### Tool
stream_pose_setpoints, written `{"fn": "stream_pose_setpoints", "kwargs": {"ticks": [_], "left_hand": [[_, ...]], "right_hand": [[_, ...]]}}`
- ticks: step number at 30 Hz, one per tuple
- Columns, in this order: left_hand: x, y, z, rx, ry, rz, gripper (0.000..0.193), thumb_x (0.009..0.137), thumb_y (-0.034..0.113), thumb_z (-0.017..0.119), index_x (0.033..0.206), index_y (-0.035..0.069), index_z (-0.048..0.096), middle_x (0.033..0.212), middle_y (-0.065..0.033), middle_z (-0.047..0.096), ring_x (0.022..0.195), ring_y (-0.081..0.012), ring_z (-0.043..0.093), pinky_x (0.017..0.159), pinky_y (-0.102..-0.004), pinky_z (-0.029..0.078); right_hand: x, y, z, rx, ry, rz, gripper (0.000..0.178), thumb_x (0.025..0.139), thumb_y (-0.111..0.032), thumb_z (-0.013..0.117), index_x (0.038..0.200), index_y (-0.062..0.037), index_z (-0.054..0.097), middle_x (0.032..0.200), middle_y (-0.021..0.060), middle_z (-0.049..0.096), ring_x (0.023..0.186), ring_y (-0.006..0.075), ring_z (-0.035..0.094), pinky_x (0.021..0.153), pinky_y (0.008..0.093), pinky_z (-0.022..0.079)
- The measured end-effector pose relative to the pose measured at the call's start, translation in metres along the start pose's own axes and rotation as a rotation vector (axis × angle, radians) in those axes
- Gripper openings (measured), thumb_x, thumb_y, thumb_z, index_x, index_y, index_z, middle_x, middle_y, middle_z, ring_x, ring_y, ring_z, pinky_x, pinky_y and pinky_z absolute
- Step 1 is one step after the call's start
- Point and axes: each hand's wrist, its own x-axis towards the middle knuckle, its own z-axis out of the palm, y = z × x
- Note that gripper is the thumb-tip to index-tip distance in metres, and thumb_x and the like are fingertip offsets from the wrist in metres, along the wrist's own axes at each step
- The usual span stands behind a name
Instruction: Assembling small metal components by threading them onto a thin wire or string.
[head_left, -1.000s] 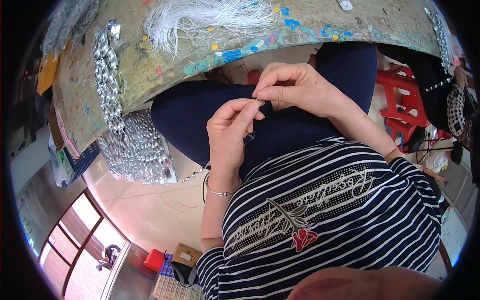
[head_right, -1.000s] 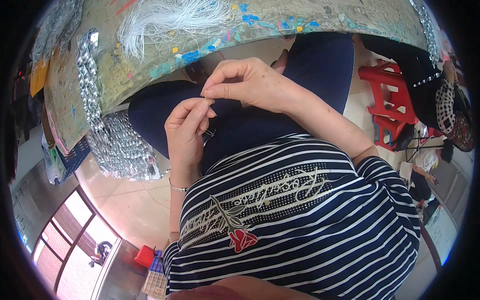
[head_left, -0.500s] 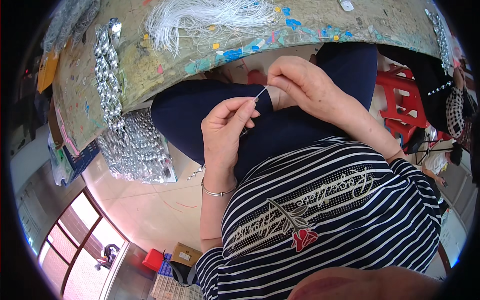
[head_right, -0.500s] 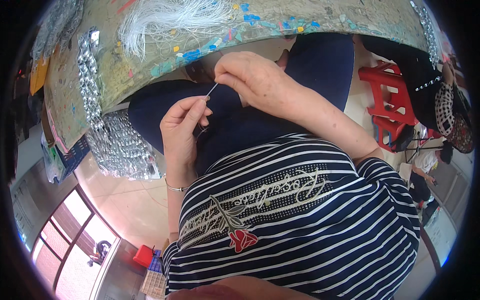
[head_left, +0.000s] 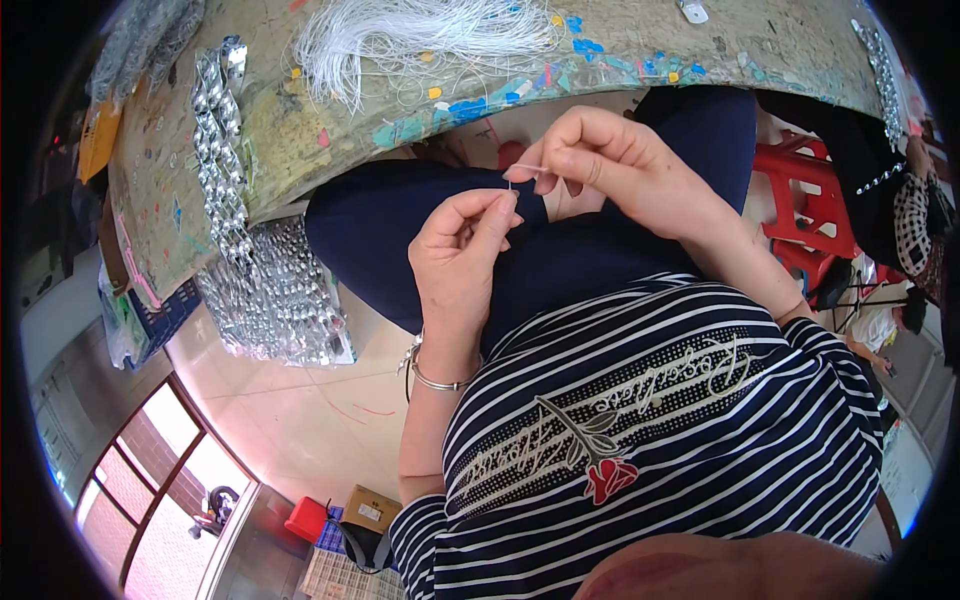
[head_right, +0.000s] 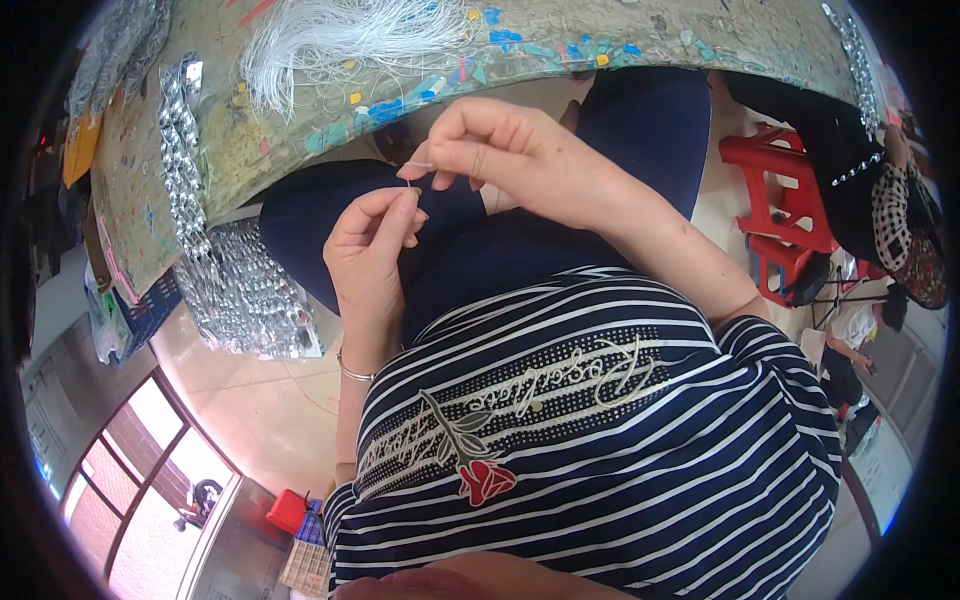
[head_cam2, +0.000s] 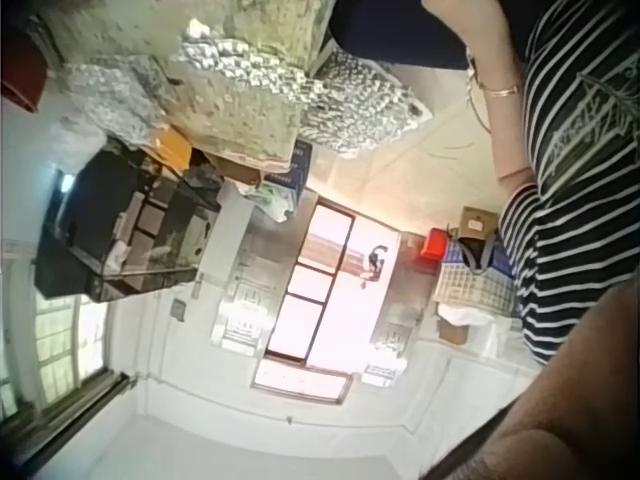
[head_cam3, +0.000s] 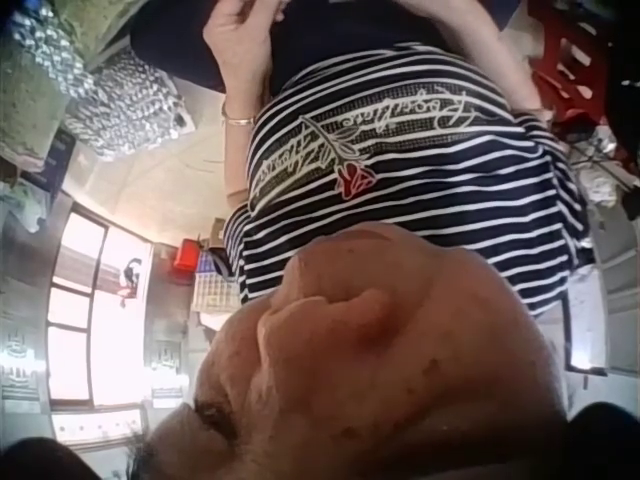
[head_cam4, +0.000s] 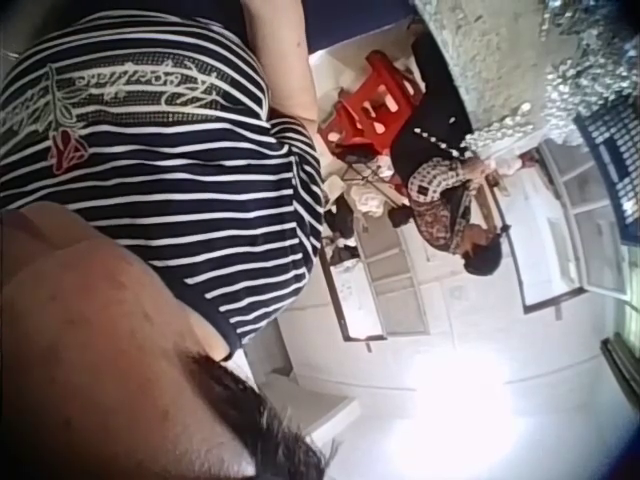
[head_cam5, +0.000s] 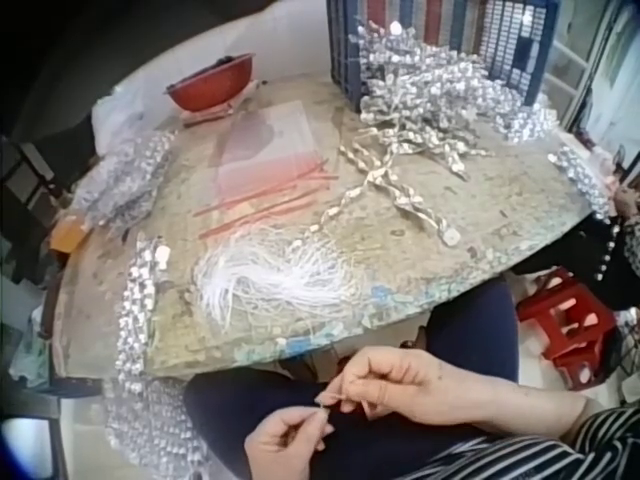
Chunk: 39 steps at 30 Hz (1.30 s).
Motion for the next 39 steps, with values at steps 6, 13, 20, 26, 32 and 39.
{"fn": "stream_pose_setpoints", "kwargs": {"ticks": [6,13,20,26,32,39], "left_hand": [[0.001,0.0,-0.001,0.081,-0.021,0.048,0.014,0.088,0.008,0.066,0.098,-0.001,0.067,0.08,-0.0037,0.066,0.067,-0.0039,0.055,0.058,-0.0167,0.041],[0.003,-0.007,-0.005,-0.178,-0.046,-0.105,0.014,0.089,0.011,0.064,0.095,-0.001,0.067,0.076,-0.0022,0.064,0.062,-0.0031,0.048,0.056,-0.0162,0.036],[0.001,-0.003,-0.003,-0.089,-0.021,-0.049,0.011,0.089,0.011,0.065,0.093,0.001,0.067,0.075,-0.0004,0.063,0.061,-0.0022,0.047,0.055,-0.0162,0.035],[-0.001,-0.002,0.0,0.086,-0.029,0.065,0.011,0.089,0.013,0.065,0.09,0.003,0.066,0.074,0.0006,0.062,0.062,-0.0019,0.047,0.056,-0.0161,0.036],[-0.001,-0.005,-0.002,-0.008,-0.1,-0.047,0.009,0.088,0.011,0.065,0.09,0.002,0.066,0.074,0.0003,0.062,0.062,-0.0025,0.047,0.056,-0.0161,0.036],[-0.001,-0.005,-0.004,-0.114,-0.068,-0.092,0.007,0.087,0.007,0.065,0.09,0.001,0.067,0.075,-0.0011,0.064,0.063,-0.0035,0.05,0.057,-0.0161,0.037]], "right_hand": [[0.002,0.009,0.011,-0.667,0.009,-0.426,0.005,0.088,-0.003,0.059,0.091,-0.0059,0.06,0.105,0.0063,0.063,0.091,0.0165,0.058,0.082,0.03,0.046],[0.003,0.02,0.013,-0.885,-0.035,-0.592,0.014,0.079,-0.001,0.064,0.091,-0.0066,0.06,0.108,0.0059,0.059,0.099,0.0261,0.054,0.087,0.0358,0.043],[0.003,0.019,0.015,-0.713,0.032,-0.508,0.003,0.088,-0.004,0.059,0.09,-0.004,0.057,0.105,0.0068,0.053,0.095,0.0207,0.053,0.084,0.0297,0.043],[0.006,0.036,0.007,-0.425,0.019,-0.224,0.01,0.096,-0.014,0.053,0.092,-0.0042,0.055,0.099,0.0023,0.049,0.081,0.0068,0.049,0.071,0.0223,0.044],[0.011,0.022,0.012,-0.315,-0.012,-0.113,0.015,0.092,-0.018,0.058,0.092,-0.0025,0.058,0.091,0.0058,0.054,0.09,0.017,0.053,0.081,0.0282,0.043],[0.012,0.023,0.012,-0.253,0.016,-0.103,0.015,0.091,-0.018,0.06,0.092,-0.0037,0.064,0.092,0.0055,0.055,0.089,0.0161,0.054,0.082,0.0261,0.043]]}}
